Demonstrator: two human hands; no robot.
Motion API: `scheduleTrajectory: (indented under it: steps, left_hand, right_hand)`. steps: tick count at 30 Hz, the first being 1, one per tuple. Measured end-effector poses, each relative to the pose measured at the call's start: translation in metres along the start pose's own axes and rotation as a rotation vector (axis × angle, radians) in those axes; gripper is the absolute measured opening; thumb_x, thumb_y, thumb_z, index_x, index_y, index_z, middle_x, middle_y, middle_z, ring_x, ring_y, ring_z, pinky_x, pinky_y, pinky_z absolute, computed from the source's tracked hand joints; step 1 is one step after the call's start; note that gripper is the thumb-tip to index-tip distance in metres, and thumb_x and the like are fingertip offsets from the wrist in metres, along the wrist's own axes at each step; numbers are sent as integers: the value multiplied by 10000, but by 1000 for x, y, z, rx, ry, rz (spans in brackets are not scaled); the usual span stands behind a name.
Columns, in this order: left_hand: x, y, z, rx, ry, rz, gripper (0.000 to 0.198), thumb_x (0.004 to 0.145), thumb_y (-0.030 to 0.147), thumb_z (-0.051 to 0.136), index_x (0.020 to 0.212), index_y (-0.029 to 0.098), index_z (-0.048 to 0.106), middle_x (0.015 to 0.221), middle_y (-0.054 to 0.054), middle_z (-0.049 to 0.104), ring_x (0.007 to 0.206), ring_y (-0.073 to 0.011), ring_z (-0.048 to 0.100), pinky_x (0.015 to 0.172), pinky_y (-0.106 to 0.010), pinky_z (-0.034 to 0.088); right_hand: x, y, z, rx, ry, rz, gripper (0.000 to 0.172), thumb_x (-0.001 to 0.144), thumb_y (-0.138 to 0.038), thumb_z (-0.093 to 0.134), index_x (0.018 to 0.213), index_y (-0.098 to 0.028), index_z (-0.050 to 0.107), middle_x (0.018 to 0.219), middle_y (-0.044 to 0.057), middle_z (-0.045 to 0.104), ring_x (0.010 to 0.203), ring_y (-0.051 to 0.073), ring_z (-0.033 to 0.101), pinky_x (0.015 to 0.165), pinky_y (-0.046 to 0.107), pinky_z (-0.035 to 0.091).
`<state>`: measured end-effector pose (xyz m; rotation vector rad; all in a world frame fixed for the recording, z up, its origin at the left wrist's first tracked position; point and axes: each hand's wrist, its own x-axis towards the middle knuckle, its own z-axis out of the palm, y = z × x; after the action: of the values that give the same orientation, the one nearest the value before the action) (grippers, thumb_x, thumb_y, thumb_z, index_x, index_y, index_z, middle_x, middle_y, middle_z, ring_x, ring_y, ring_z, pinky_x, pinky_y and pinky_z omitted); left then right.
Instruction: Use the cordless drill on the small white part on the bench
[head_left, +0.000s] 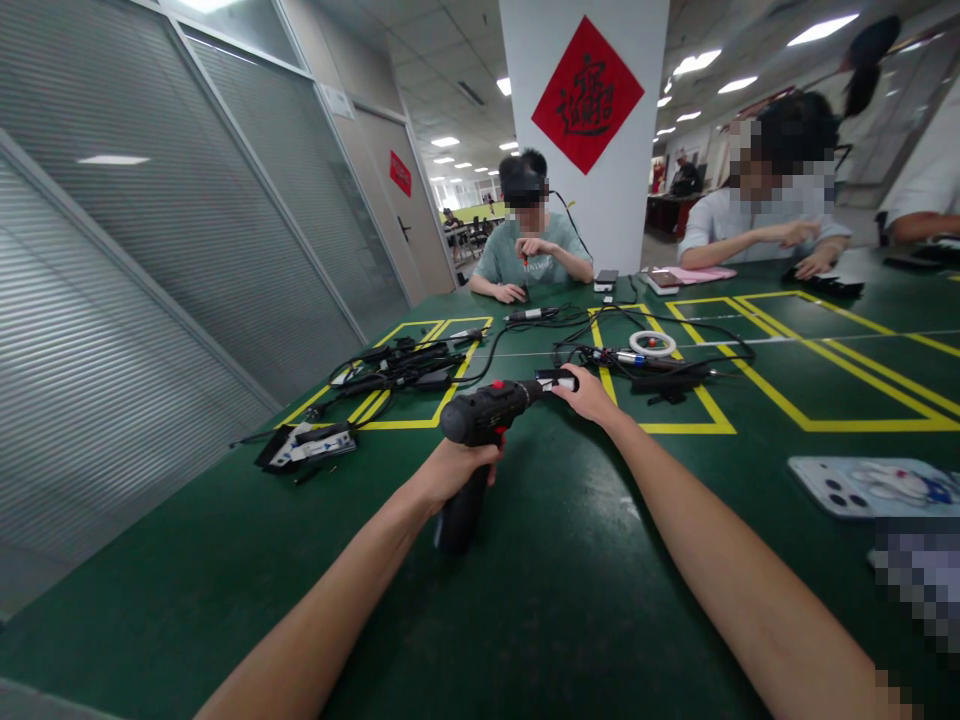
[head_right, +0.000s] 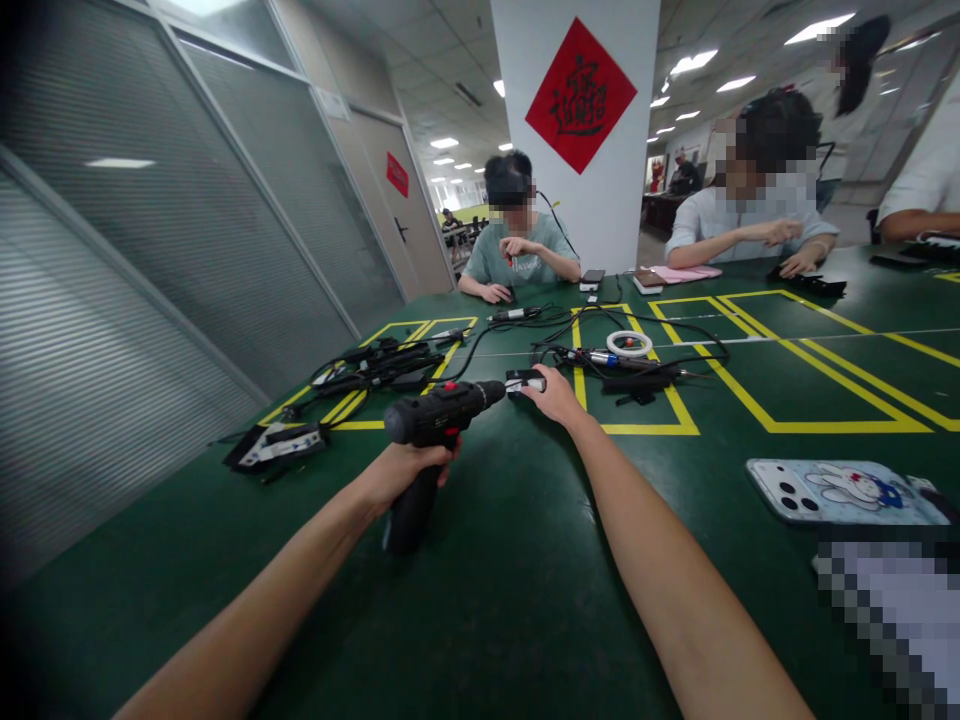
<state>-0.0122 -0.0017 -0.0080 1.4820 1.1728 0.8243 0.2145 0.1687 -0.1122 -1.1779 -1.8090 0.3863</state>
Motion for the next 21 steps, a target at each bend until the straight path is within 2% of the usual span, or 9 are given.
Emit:
scheduleTrajectory:
  steps: [6,21]
  left_hand:
    - [1,-2,-1,-7,15,-28,177,681,183,540,852,137,542,765,-4,528,504,-82,504,502,-222,397]
    - [2,-1,2,-35,14,3,211,665,163,552,874,132,551,756,-11,532,489,-84,511,476,-224,437]
  right_hand:
    - [1,1,0,-10,-7,11,488,731,-414,589,1162,-198,511,1107,83,556,996,203,533,903,354,398]
    - [1,3,1,-18,-4,10,491,728,-422,588,1160,-200,518,1101,82,559,985,213,535,893,359,403]
